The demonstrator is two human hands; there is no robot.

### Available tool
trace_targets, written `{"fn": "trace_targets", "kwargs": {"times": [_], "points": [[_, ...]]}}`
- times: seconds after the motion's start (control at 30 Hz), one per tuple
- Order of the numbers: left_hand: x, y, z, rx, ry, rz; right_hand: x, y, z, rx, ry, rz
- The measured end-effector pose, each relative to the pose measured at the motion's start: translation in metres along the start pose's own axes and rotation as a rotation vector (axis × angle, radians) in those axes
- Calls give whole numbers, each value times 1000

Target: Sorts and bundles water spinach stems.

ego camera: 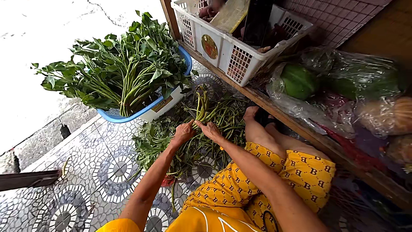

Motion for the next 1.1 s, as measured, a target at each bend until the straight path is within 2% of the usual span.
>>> {"fn": "trace_targets", "kwargs": {"times": [0.23,0.5,0.73,0.83,0.97,1.1], "points": [[2,1,3,-57,58,125,3,0,8,48,54,2],[0,-7,10,-95,26,137,-3,-2,6,65,-83,-16],[15,-10,19,-73,61,69,0,0,6,85,-134,11],[18,-8,18,-70,67,90,5,8,14,71,-27,-16],[20,-6,7,-74,75,125,10,-1,19,175,221,-139],[22,-8,-4,-88,1,68,17,-4,22,312,610,-457]]}}
Point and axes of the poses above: each hand's wrist, its own y-axis towards the middle knuckle, its own x-axis out of the palm, z = x × y, the point moved 9 cm from there along y, towards the middle knuckle, and after that the axes turned 11 degrees about x, right-handed, at the moved point
